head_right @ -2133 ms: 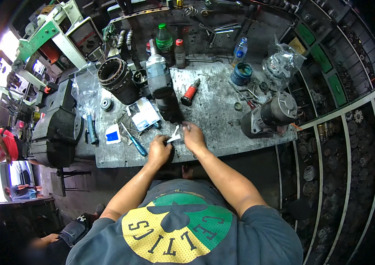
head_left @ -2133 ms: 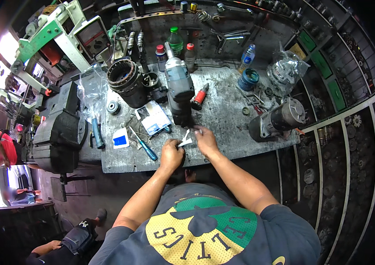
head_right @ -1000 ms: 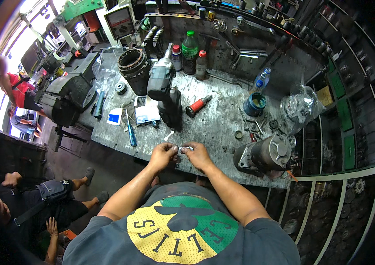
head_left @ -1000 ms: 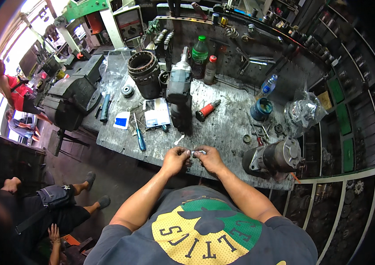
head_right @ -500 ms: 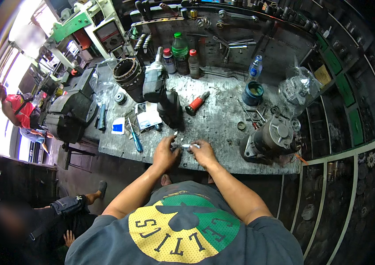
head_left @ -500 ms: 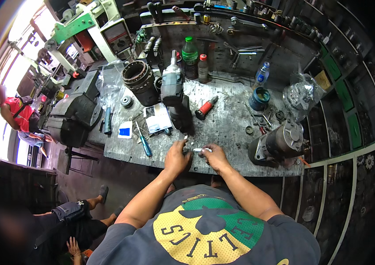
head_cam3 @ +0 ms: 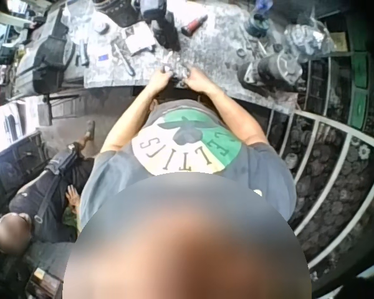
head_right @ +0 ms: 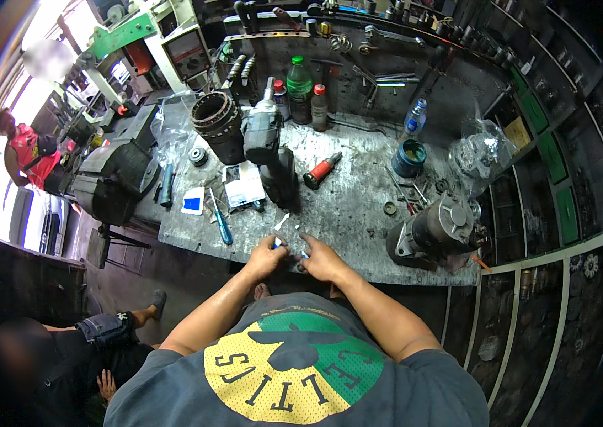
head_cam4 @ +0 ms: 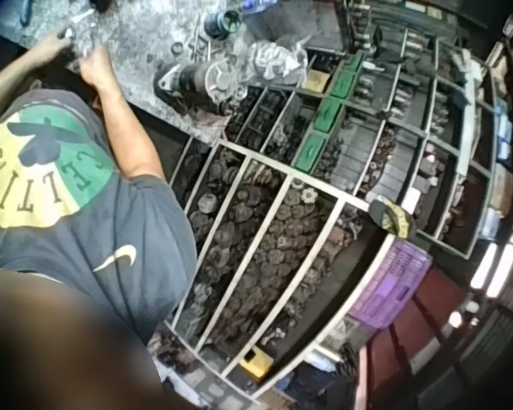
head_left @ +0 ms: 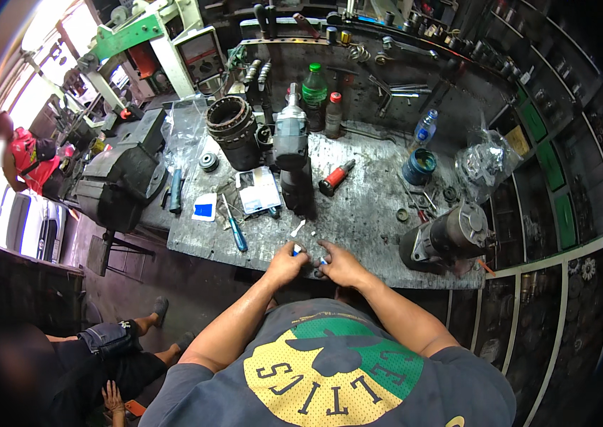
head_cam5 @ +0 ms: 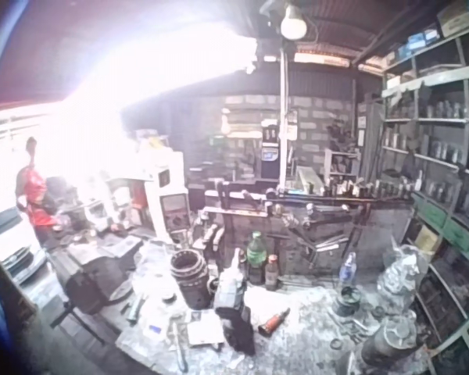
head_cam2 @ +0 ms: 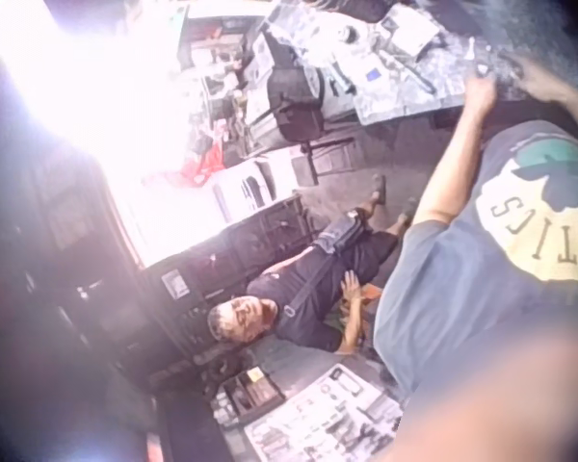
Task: The person opens a small package of mechanical parts, removes a component, and uses a tool to adjust or clean a cylindrical mechanical assembly on a workbench. The person then places the part back into the packaging and continues handling the assembly.
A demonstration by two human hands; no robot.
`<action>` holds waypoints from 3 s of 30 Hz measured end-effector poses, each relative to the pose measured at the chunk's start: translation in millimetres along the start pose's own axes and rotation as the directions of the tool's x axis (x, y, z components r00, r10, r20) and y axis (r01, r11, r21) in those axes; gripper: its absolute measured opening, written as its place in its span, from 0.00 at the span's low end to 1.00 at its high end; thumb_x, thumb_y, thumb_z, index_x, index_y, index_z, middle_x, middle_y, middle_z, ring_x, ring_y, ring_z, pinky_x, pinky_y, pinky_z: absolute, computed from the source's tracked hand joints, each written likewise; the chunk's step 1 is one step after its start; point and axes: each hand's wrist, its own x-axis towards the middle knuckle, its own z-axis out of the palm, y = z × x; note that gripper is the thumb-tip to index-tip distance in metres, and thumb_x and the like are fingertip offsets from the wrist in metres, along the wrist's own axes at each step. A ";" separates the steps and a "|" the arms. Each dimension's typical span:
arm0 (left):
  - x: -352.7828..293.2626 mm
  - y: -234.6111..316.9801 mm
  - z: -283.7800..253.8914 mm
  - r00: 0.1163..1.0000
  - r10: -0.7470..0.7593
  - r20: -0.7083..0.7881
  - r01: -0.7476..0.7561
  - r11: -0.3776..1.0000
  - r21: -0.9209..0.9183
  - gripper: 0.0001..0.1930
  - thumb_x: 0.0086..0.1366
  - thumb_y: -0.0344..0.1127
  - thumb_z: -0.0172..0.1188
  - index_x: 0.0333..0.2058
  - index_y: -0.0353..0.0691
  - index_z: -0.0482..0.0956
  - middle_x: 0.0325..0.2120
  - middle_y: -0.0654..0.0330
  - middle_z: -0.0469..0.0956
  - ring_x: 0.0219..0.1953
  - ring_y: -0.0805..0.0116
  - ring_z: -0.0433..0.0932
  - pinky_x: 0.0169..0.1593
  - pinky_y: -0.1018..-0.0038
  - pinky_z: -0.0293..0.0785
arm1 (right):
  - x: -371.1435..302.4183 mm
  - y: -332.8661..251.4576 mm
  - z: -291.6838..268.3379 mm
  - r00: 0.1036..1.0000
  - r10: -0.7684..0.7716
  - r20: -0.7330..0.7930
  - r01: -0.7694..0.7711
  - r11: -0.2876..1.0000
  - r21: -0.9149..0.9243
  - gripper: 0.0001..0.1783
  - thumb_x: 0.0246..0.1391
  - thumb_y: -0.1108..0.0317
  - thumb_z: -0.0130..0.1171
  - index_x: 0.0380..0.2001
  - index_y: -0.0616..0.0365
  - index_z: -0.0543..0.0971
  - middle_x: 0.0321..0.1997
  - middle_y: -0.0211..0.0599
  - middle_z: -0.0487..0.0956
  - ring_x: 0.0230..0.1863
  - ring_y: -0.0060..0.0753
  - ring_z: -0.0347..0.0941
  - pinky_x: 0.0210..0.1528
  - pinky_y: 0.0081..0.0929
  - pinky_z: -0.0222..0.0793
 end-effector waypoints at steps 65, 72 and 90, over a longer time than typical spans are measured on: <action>-66.4 59.3 -46.1 0.916 0.292 -0.274 -0.341 0.928 -0.149 0.14 0.80 0.37 0.63 0.56 0.36 0.84 0.34 0.62 0.83 0.36 0.74 0.77 0.43 0.71 0.76 | -6.2 -107.0 2.4 0.909 -0.397 -0.130 0.412 0.902 0.130 0.10 0.69 0.78 0.65 0.51 0.66 0.87 0.47 0.36 0.89 0.45 0.22 0.83 0.49 0.24 0.81; -75.0 66.9 -50.0 0.923 0.284 -0.259 -0.295 0.956 -0.004 0.13 0.79 0.37 0.64 0.55 0.35 0.85 0.42 0.52 0.88 0.45 0.61 0.86 0.51 0.65 0.80 | -19.0 -112.8 7.6 0.870 -0.486 -0.082 0.475 0.871 -0.125 0.11 0.68 0.78 0.66 0.51 0.68 0.88 0.42 0.36 0.88 0.42 0.25 0.85 0.46 0.25 0.82; -65.1 76.8 -50.9 0.798 0.573 -0.185 -0.446 0.769 0.457 0.12 0.67 0.27 0.66 0.48 0.40 0.79 0.38 0.49 0.80 0.43 0.40 0.83 0.45 0.49 0.79 | -22.1 -111.8 5.5 0.959 -0.280 -0.035 0.280 0.960 0.019 0.10 0.74 0.72 0.63 0.48 0.68 0.87 0.35 0.35 0.88 0.31 0.21 0.82 0.36 0.25 0.80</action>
